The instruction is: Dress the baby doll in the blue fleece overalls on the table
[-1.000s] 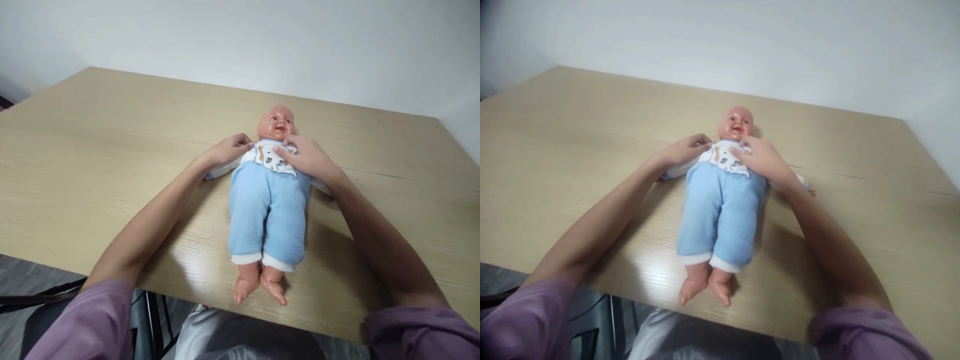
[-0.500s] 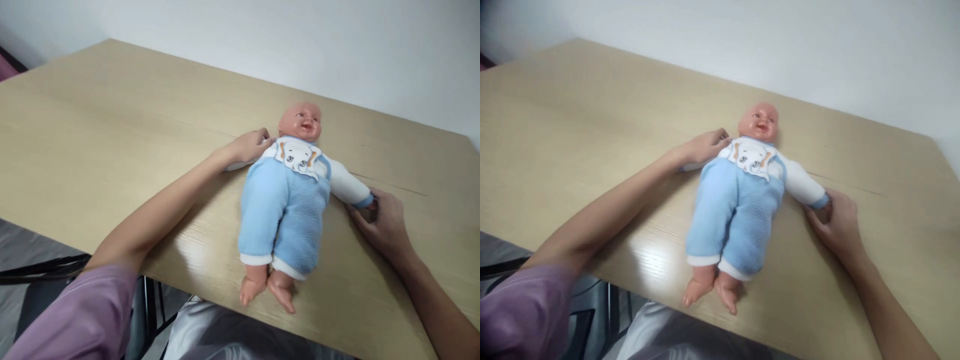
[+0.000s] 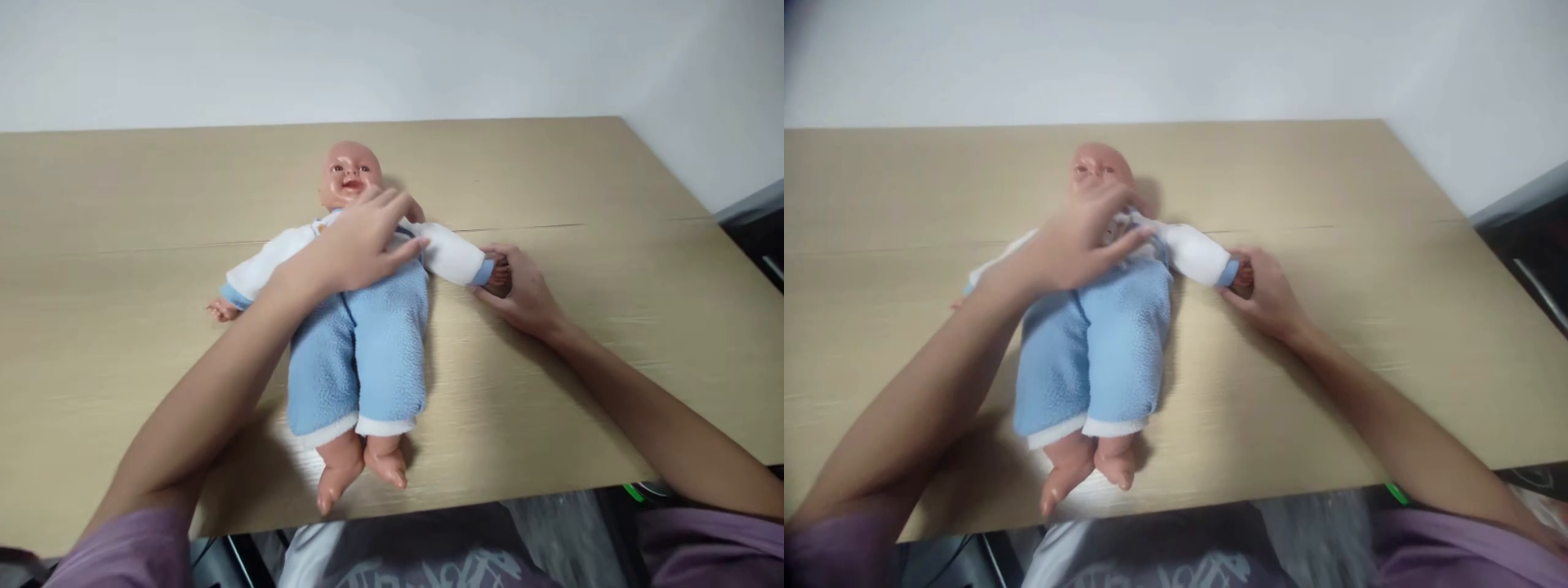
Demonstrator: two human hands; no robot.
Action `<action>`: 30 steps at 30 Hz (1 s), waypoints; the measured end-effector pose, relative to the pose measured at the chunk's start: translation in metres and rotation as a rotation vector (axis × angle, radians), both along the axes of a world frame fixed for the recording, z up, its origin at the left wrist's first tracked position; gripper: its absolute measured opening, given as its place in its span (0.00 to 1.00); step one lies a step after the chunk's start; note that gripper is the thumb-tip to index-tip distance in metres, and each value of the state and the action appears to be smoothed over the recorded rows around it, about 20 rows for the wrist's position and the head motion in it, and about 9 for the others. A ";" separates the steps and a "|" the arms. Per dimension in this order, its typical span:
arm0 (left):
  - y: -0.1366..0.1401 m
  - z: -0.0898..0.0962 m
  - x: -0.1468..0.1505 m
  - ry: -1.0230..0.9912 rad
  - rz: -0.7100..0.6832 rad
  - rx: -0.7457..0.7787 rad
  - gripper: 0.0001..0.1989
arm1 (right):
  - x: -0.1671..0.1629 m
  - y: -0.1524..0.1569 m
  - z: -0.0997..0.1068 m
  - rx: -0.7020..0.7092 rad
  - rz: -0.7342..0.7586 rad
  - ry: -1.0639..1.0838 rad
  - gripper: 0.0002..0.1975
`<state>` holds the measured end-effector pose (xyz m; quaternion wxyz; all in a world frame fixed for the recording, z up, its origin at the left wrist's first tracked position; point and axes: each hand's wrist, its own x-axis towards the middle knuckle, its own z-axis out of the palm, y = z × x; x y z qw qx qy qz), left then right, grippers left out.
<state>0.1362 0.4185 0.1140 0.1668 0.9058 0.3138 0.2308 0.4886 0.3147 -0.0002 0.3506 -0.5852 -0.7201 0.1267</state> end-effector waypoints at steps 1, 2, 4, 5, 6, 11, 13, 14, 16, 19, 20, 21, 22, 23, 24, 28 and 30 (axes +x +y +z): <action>0.002 -0.006 0.009 0.061 -0.041 0.006 0.22 | 0.000 0.000 0.001 -0.012 0.006 0.013 0.32; 0.005 -0.013 0.015 0.111 -0.058 0.015 0.23 | 0.000 0.000 0.002 -0.026 0.013 0.028 0.33; 0.008 -0.026 0.022 0.178 -0.060 0.041 0.23 | 0.000 -0.001 0.005 -0.062 0.029 0.070 0.35; 0.009 -0.031 0.023 0.190 -0.048 0.054 0.22 | 0.000 -0.001 0.006 -0.081 0.038 0.101 0.37; 0.008 -0.034 0.022 0.190 -0.036 0.065 0.21 | 0.000 -0.001 0.007 -0.100 0.047 0.138 0.38; 0.004 -0.038 0.024 0.162 -0.005 0.067 0.16 | -0.005 0.007 0.002 -0.136 0.037 0.402 0.42; 0.004 -0.039 0.026 0.147 -0.012 0.064 0.14 | -0.010 0.020 -0.003 -0.095 0.021 0.485 0.43; 0.004 -0.039 0.027 0.130 -0.026 0.063 0.14 | -0.015 0.028 -0.004 -0.056 0.022 0.504 0.43; 0.004 -0.038 0.027 0.073 -0.080 0.059 0.15 | -0.027 0.047 -0.003 0.042 0.038 0.487 0.43; -0.001 -0.036 0.024 -0.058 -0.150 0.028 0.22 | -0.055 0.075 0.008 0.144 0.040 0.394 0.46; -0.003 -0.034 0.022 -0.096 -0.158 0.002 0.27 | -0.065 0.082 0.012 0.146 0.032 0.379 0.47; -0.006 -0.032 0.021 -0.129 -0.161 -0.024 0.31 | -0.075 0.088 0.016 0.143 0.028 0.373 0.49; -0.009 -0.031 0.019 -0.156 -0.165 -0.047 0.34 | -0.083 0.091 0.019 0.138 0.034 0.378 0.49; -0.011 -0.029 0.018 -0.178 -0.170 -0.063 0.36 | -0.090 0.093 0.020 0.139 0.045 0.396 0.49; -0.013 -0.028 0.017 -0.190 -0.176 -0.074 0.37 | -0.095 0.093 0.019 0.151 0.055 0.413 0.48; -0.015 -0.028 0.016 -0.165 -0.181 -0.091 0.35 | -0.094 0.086 0.003 0.183 -0.006 0.349 0.49; -0.014 -0.029 0.016 -0.131 -0.168 -0.064 0.34 | -0.087 0.083 -0.006 0.175 -0.049 0.292 0.51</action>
